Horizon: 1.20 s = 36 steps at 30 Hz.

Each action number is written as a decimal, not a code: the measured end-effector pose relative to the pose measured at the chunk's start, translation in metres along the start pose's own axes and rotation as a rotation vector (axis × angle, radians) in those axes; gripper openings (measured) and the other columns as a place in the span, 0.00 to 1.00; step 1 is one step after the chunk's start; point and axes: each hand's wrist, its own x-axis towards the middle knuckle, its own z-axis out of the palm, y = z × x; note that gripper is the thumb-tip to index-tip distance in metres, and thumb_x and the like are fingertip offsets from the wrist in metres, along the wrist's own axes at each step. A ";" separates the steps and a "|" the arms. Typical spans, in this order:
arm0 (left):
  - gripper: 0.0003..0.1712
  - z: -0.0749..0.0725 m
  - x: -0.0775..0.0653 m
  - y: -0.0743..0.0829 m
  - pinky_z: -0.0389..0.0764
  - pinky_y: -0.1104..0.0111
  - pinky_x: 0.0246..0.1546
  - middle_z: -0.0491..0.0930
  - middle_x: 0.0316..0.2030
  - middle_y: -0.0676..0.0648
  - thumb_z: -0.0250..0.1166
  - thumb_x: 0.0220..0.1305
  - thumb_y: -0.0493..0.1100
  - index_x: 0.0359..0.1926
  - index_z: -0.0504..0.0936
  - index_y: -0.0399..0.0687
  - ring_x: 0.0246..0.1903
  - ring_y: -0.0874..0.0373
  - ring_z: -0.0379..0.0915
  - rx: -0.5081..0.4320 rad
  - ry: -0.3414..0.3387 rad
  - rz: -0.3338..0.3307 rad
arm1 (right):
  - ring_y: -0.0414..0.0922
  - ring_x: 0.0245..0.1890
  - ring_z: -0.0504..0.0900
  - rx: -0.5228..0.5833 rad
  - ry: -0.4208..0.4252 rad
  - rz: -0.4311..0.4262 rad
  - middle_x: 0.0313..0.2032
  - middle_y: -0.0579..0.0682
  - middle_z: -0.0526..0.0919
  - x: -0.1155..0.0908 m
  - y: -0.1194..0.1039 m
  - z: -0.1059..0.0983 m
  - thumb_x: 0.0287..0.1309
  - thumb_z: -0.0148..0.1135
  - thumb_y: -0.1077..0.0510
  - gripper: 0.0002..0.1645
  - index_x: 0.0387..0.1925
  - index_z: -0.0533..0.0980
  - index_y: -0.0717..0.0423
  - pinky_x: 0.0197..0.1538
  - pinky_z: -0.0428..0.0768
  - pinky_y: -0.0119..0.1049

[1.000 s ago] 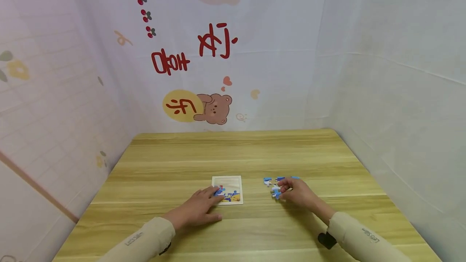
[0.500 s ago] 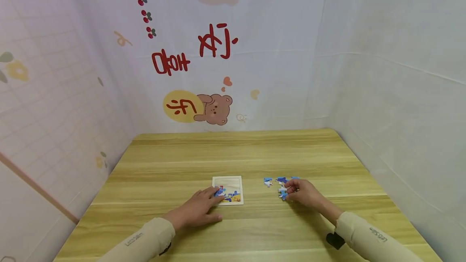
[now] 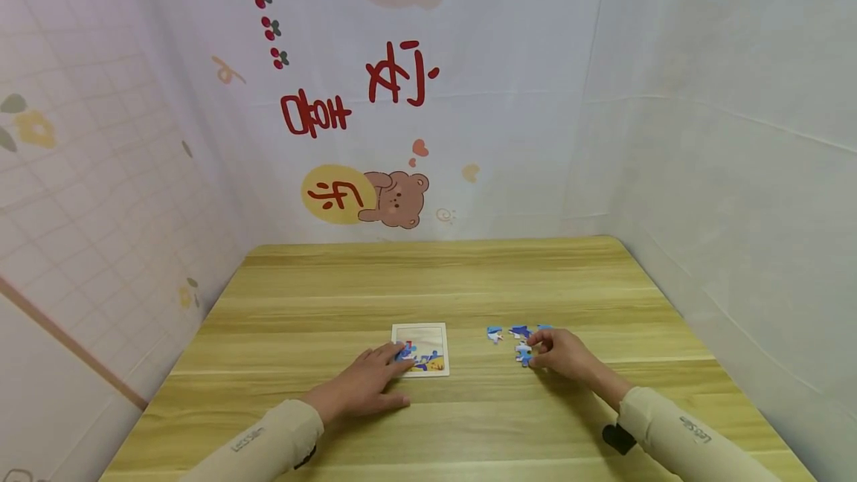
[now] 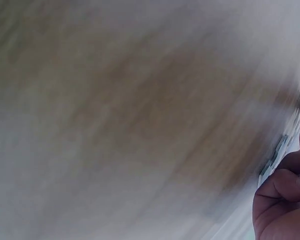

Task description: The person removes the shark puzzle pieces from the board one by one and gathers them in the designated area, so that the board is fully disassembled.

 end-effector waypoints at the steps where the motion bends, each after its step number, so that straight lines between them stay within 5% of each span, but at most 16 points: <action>1: 0.41 0.000 0.000 0.000 0.56 0.43 0.67 0.56 0.74 0.40 0.59 0.67 0.66 0.73 0.67 0.51 0.73 0.42 0.51 0.000 0.001 0.000 | 0.42 0.23 0.69 0.002 -0.002 0.003 0.25 0.47 0.72 0.000 0.000 0.000 0.47 0.75 0.66 0.17 0.41 0.81 0.63 0.25 0.67 0.31; 12: 0.40 -0.004 0.000 0.002 0.55 0.44 0.68 0.57 0.73 0.40 0.59 0.66 0.67 0.72 0.68 0.51 0.72 0.43 0.52 -0.009 -0.001 -0.012 | 0.41 0.22 0.69 0.020 0.001 0.033 0.25 0.48 0.73 0.001 -0.002 0.001 0.47 0.73 0.67 0.22 0.46 0.80 0.63 0.25 0.68 0.31; 20: 0.39 -0.007 0.002 0.003 0.57 0.44 0.67 0.59 0.72 0.38 0.60 0.66 0.66 0.70 0.70 0.50 0.71 0.41 0.54 -0.018 0.012 -0.011 | 0.42 0.24 0.67 -0.007 0.009 -0.022 0.26 0.47 0.72 0.004 -0.017 0.006 0.50 0.72 0.66 0.19 0.46 0.81 0.64 0.26 0.66 0.31; 36: 0.39 -0.003 0.004 0.005 0.57 0.45 0.68 0.58 0.71 0.36 0.62 0.64 0.67 0.68 0.72 0.50 0.70 0.40 0.55 -0.030 0.031 -0.049 | 0.41 0.23 0.70 0.013 -0.048 -0.089 0.28 0.47 0.77 0.015 -0.056 0.040 0.56 0.67 0.65 0.15 0.46 0.81 0.65 0.26 0.70 0.32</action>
